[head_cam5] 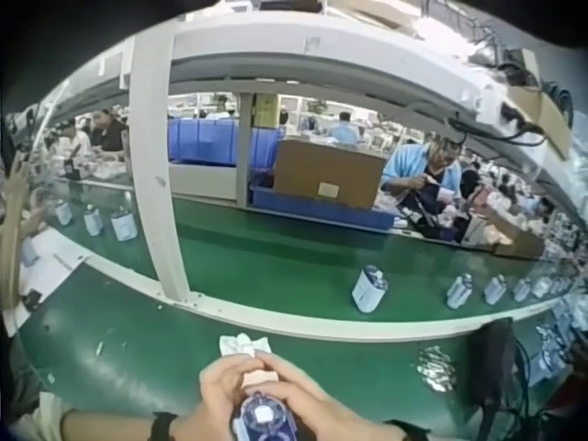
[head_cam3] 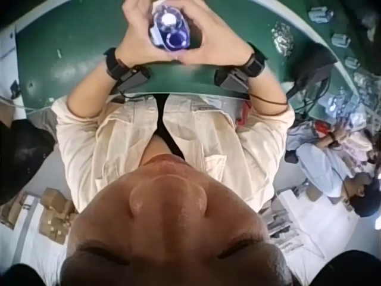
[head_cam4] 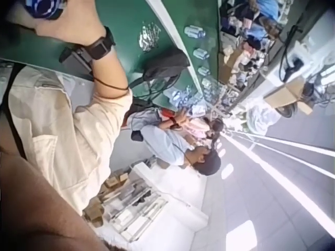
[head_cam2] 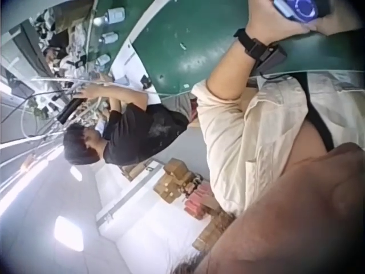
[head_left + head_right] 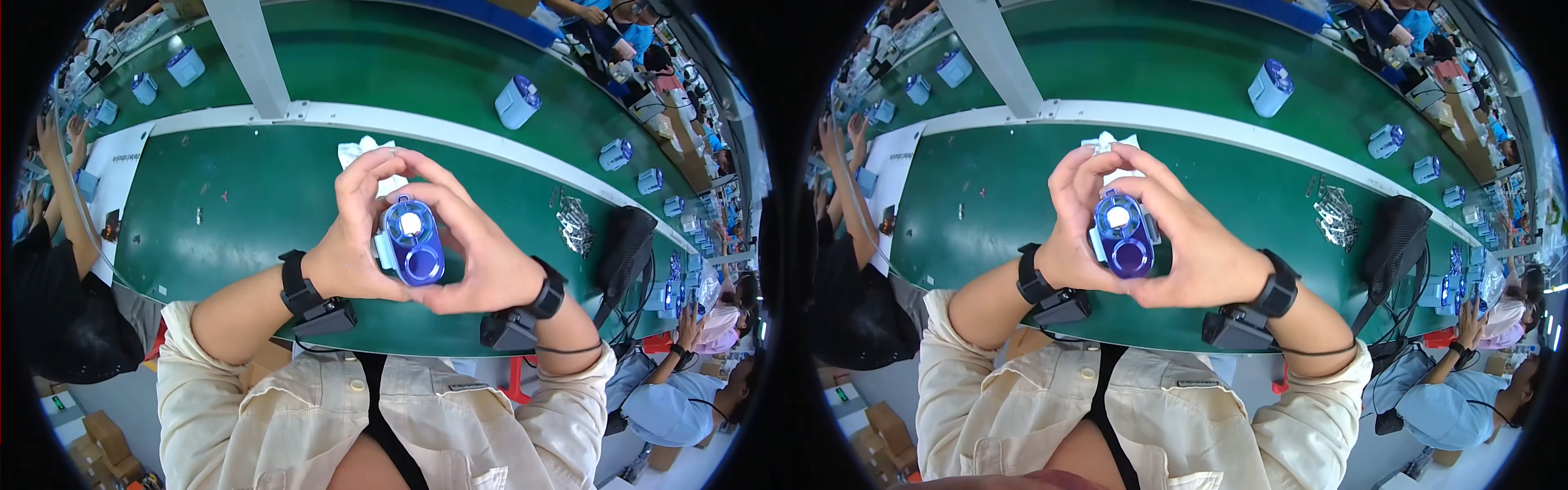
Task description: The person picks up a blue handheld fan, wipes it with a cloth, and presses a small white component into the center. After repeating this process for several fans, the person places them on the conveyor belt.
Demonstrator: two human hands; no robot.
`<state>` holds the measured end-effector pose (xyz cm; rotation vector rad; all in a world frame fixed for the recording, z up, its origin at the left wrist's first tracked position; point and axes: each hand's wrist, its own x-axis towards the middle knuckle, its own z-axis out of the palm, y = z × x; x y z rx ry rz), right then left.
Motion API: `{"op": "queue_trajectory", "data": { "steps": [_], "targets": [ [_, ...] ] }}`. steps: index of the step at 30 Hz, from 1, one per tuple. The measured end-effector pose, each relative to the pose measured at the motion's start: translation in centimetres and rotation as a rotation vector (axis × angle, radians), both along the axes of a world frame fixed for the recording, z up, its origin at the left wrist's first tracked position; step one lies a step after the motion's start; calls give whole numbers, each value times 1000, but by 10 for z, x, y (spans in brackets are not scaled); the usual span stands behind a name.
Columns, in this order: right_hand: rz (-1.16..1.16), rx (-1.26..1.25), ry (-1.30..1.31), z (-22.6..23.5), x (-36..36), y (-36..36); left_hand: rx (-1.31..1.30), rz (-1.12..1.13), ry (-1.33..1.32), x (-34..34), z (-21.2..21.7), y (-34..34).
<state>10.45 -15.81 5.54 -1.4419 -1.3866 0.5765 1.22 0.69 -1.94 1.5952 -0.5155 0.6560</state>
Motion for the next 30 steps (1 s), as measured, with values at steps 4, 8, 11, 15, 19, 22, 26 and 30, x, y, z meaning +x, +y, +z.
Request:
{"op": "queue_trajectory", "data": {
  "steps": [4,8,11,15,19,22,26,30],
  "targets": [
    [-126,-145,414,7,41,29,96,310,60,0,4,7],
    [-751,-79,-153,-13,112,78,156,407,72,-2,8,5],
    [-945,-104,-149,-43,159,94,173,378,58,3,4,0],
    [-906,-190,-408,-46,163,100,169,403,85,-1,2,5],
    [-1161,57,-1016,-26,183,60,136,402,90,-1,4,4],
    [-1527,-223,-1172,-27,195,17,139,387,91,-3,5,4],
    [-1296,-446,-468,-36,222,-32,144,354,92,0,5,1],
    [-1219,-341,-587,-7,177,-40,173,382,132,-3,5,6]
  ]
}}
